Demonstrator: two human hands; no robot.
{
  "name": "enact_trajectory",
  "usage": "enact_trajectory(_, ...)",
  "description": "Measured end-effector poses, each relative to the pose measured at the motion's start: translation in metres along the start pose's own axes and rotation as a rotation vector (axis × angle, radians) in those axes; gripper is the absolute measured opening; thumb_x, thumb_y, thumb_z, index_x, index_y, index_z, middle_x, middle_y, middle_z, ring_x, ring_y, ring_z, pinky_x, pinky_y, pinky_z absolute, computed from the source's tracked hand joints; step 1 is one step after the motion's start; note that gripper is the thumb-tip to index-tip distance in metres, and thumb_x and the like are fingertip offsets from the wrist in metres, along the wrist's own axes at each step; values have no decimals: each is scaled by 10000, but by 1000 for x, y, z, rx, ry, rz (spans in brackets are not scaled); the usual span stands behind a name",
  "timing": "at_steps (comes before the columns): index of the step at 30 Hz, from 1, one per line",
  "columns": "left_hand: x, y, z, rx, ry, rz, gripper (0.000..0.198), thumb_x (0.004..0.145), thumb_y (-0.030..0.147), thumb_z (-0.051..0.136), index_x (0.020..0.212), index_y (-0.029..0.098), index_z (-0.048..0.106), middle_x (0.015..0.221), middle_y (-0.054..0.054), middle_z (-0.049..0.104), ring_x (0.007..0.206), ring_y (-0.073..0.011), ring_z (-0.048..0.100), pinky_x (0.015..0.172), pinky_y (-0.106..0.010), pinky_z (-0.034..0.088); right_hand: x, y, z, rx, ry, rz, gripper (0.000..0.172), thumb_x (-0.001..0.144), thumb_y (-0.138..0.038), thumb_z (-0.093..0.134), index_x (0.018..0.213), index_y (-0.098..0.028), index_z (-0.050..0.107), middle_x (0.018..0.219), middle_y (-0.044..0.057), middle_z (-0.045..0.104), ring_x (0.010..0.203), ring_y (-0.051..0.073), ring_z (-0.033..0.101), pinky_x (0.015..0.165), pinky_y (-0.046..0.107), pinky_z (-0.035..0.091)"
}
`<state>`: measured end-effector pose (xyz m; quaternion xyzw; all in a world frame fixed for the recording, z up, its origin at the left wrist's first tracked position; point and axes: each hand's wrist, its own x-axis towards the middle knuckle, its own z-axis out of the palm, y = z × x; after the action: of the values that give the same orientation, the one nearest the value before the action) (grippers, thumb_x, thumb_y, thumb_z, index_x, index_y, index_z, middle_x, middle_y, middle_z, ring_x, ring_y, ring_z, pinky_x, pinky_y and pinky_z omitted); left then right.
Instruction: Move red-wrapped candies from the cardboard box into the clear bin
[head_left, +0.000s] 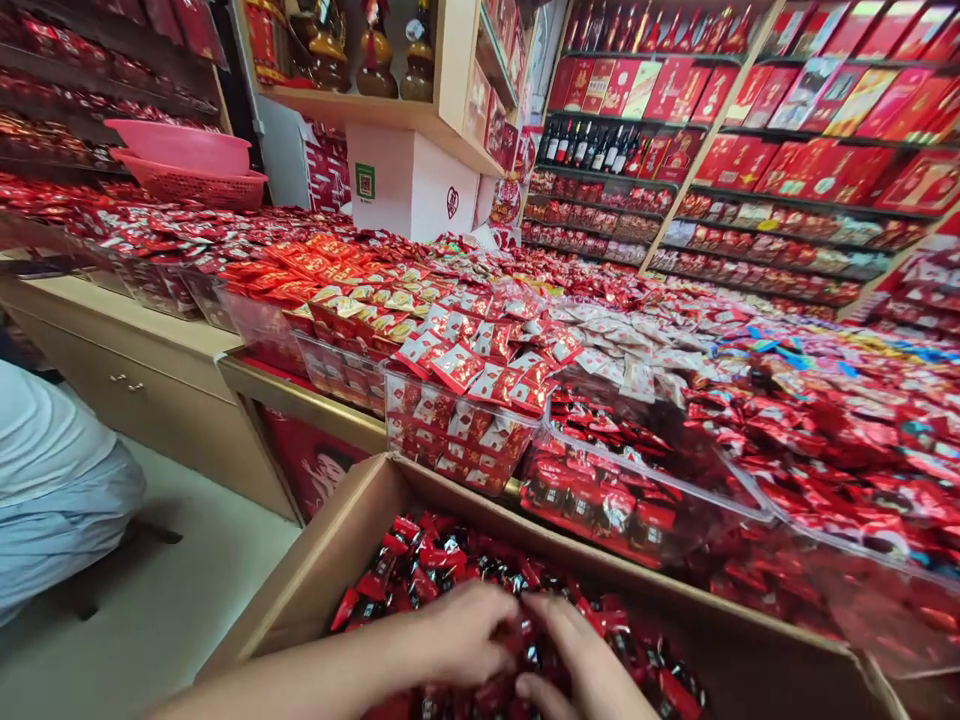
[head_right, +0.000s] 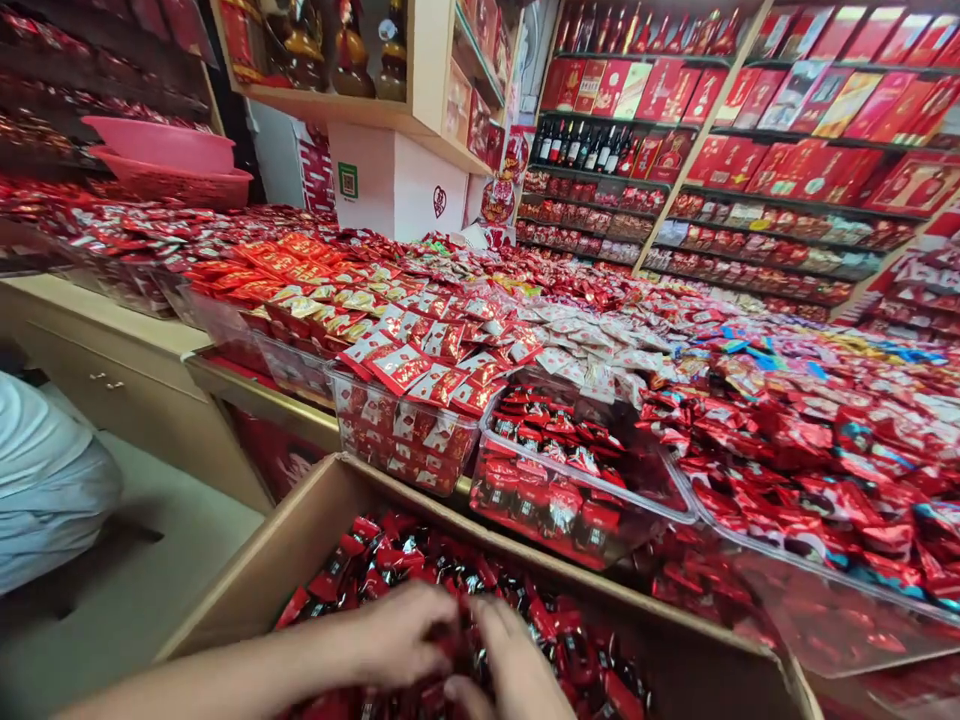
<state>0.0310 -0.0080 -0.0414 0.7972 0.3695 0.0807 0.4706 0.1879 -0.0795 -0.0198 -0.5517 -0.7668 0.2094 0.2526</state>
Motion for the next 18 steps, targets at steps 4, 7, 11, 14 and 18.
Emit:
enact_trajectory(4, 1, 35, -24, -350, 120, -34, 209, 566, 302, 623, 700, 149, 577, 650, 11, 582, 602, -118, 497, 579, -231, 383, -5, 9, 1, 544, -60, 299, 242, 738, -350, 506, 903, -175, 534, 823, 47, 604, 767, 185, 558, 700, 299, 450)
enact_trajectory(7, 2, 42, -28, -642, 89, -80, 228, 588, 321, 625, 675, 122, 556, 587, 24, 546, 534, -81, 465, 546, -214, 376, 2, -4, -12, 913, -78, 387, 225, 710, -376, 549, 799, -170, 538, 689, -5, 572, 622, 125, 527, 598, 242, 434)
enact_trajectory(11, 0, 43, -27, -747, 93, -122, 257, 591, 355, 634, 664, 120, 561, 561, 29, 529, 502, -69, 437, 493, -202, 352, 5, -15, -18, 1058, -107, 482, 260, 722, -404, 530, 722, -144, 542, 658, 16, 587, 578, 105, 514, 545, 221, 395)
enact_trajectory(14, 0, 43, -28, -763, 86, -115, 268, 623, 378, 608, 694, 121, 575, 603, 14, 542, 512, -70, 436, 475, -198, 343, 4, -15, -16, 1136, -68, 528, 314, 726, -450, 499, 701, -139, 538, 650, 27, 588, 564, 107, 518, 528, 224, 388)
enact_trajectory(18, 1, 40, -28, -746, 115, -90, 276, 662, 398, 567, 715, 127, 554, 624, 13, 531, 513, -67, 424, 466, -193, 334, 5, -15, -14, 1114, -70, 533, 331, 721, -461, 496, 665, -137, 536, 617, 16, 560, 547, 101, 499, 525, 223, 387)
